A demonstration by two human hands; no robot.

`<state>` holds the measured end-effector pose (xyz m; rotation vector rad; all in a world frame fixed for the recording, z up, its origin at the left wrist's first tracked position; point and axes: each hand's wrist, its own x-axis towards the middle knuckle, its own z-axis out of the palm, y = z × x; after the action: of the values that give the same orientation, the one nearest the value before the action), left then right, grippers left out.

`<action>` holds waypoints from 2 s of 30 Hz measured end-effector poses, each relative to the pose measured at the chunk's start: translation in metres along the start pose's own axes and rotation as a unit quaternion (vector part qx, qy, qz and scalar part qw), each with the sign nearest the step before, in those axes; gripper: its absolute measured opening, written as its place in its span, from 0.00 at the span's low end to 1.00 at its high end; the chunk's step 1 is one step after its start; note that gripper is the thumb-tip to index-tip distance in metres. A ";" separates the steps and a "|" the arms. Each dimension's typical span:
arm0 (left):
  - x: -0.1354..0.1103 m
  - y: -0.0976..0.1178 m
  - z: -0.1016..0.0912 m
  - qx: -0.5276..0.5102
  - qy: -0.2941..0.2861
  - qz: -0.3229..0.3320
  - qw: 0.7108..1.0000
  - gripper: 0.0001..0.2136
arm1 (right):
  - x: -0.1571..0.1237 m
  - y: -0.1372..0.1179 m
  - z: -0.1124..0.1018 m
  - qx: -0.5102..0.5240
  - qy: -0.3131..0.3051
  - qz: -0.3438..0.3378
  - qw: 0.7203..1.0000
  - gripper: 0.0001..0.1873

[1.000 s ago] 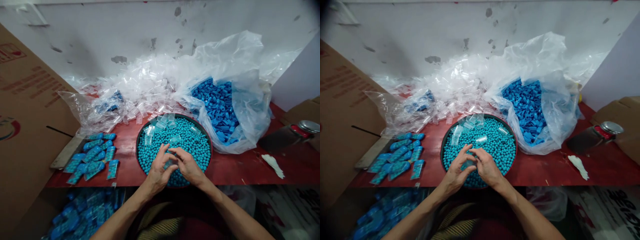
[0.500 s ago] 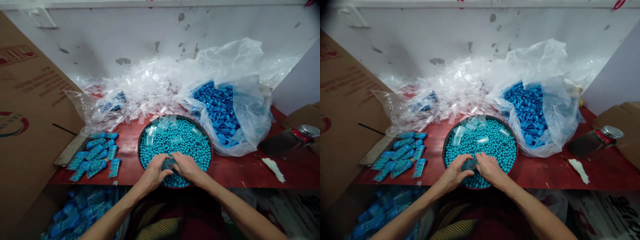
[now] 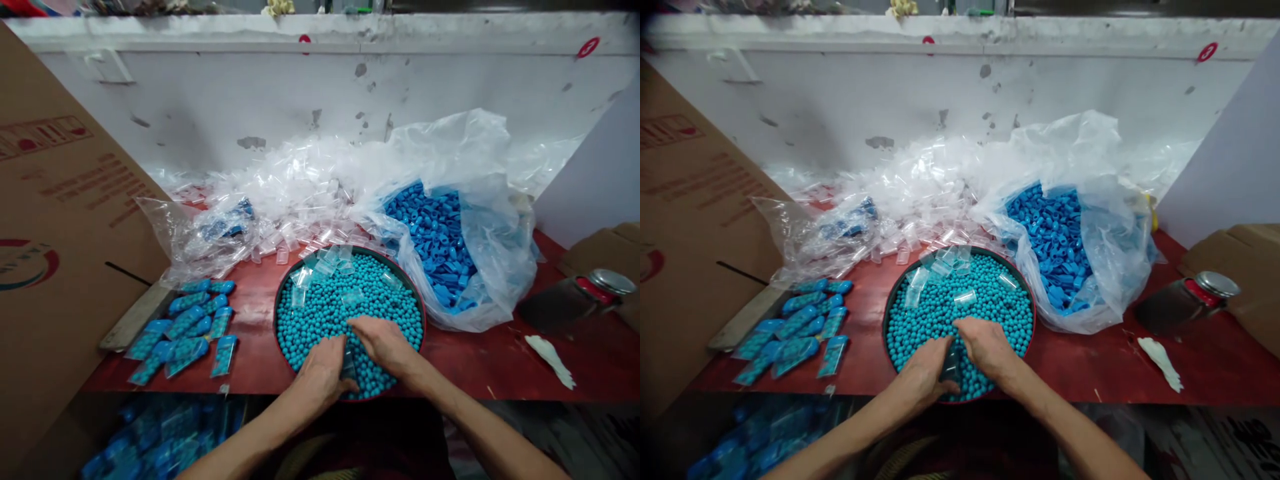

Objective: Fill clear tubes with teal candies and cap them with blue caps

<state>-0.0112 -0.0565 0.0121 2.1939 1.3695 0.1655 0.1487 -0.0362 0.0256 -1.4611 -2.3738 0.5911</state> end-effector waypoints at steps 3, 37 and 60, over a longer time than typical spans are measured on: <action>0.002 0.004 -0.003 0.024 -0.035 -0.011 0.999 0.28 | 0.032 0.011 -0.014 -0.096 0.048 0.104 0.989 0.17; 0.017 -0.011 0.001 0.090 0.119 0.114 0.982 0.26 | 0.030 0.031 -0.029 -0.161 0.002 0.009 0.987 0.13; 0.026 -0.002 -0.006 -0.067 0.047 0.015 0.997 0.33 | 0.018 0.020 0.004 0.251 0.078 0.053 0.963 0.14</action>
<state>-0.0028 -0.0306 0.0114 2.1192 1.3358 0.3649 0.1545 -0.0132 0.0126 -1.3457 -1.8499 0.9791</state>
